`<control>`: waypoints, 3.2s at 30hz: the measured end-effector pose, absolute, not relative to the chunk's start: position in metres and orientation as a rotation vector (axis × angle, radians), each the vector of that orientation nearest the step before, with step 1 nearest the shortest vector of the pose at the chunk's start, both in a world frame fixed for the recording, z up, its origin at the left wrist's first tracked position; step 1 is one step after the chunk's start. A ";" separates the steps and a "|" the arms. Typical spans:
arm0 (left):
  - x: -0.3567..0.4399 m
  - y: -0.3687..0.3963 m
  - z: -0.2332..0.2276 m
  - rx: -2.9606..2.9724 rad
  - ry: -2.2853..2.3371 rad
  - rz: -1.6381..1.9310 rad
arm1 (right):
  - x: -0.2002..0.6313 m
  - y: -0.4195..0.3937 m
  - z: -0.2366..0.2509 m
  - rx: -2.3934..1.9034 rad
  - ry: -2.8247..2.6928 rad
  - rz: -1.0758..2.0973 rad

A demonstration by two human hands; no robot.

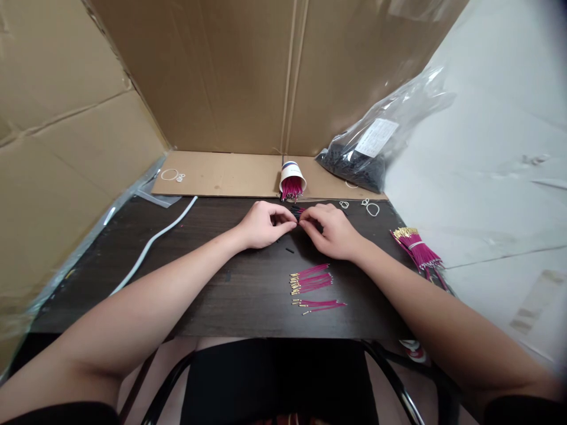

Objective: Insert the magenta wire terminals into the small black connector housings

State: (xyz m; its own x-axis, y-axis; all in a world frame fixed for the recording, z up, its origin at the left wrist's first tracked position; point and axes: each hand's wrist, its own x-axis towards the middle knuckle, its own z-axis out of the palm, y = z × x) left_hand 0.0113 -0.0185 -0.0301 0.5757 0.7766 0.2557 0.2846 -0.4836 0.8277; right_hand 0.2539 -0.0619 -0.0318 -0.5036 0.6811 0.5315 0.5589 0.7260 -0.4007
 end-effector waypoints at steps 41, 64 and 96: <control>0.009 -0.012 -0.027 1.905 0.936 0.923 | 0.261 -0.054 -0.026 -1.001 -2.170 0.160; 0.008 -0.007 -0.027 2.050 1.145 0.789 | 0.275 -0.039 -0.039 -1.067 -2.185 0.200; -0.003 -0.008 -0.014 2.306 0.545 0.368 | 0.272 -0.071 0.007 -1.005 -2.555 0.457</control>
